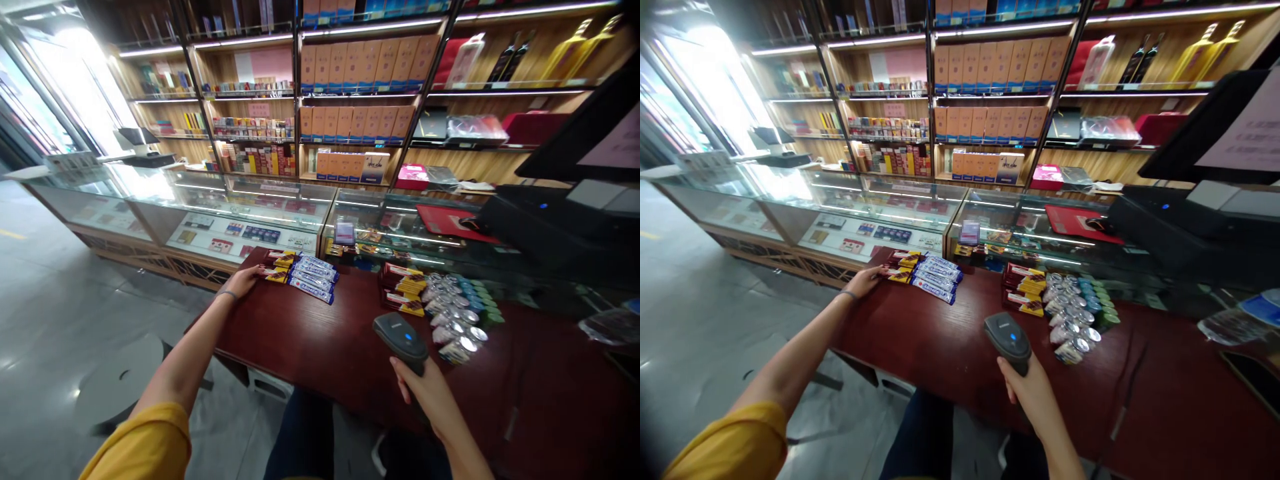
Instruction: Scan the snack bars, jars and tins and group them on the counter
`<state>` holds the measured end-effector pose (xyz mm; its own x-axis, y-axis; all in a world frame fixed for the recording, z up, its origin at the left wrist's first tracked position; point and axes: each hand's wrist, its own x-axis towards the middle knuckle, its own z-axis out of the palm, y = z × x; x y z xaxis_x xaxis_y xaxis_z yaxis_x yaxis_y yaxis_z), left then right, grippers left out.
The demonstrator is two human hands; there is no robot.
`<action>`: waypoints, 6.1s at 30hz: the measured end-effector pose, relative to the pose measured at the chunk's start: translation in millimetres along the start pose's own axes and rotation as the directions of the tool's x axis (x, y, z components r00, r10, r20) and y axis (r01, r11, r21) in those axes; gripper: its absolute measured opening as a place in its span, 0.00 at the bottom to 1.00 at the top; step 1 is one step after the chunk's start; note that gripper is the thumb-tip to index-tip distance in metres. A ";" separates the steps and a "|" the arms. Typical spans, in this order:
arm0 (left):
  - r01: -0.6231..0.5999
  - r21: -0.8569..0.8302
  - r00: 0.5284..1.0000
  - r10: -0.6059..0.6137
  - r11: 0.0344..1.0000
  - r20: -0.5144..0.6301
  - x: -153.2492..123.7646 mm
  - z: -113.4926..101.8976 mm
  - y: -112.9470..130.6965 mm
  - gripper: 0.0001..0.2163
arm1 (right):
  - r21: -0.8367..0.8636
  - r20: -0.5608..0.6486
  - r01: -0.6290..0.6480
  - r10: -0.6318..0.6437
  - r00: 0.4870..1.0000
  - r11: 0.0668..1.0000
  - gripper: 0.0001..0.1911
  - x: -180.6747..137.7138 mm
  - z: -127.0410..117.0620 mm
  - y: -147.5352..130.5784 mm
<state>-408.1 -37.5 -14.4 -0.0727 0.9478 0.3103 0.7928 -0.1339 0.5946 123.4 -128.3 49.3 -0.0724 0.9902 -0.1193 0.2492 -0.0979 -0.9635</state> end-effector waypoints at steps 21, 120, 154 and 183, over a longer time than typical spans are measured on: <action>-0.135 -0.023 0.980 0.129 0.991 -0.152 -1.7 47.9 87.7 0.11 | 0.110 -0.031 0.044 -0.041 0.999 0.993 0.21 -2.2 -20.5 8.3; 0.208 -0.808 0.968 -0.233 0.551 0.091 -1.7 144.5 197.1 0.27 | 0.049 -0.023 0.016 -0.015 1.000 0.999 0.18 -26.2 -56.6 21.2; 0.027 -0.017 0.982 -0.030 0.999 -0.189 -14.2 13.0 15.6 0.12 | -0.072 -0.015 -0.026 0.025 1.000 0.997 0.20 -5.5 -21.2 17.8; -0.164 0.028 0.926 0.164 0.986 -0.341 1.1 61.7 115.2 0.11 | 0.066 -0.048 0.018 -0.015 0.999 0.998 0.20 -21.5 -44.7 5.6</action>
<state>-279.5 -34.1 8.7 -0.1440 0.7566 0.6379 0.8107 -0.2795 0.5145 169.6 -145.7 57.2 -0.0296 0.9952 -0.0936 0.1835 -0.0867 -0.9792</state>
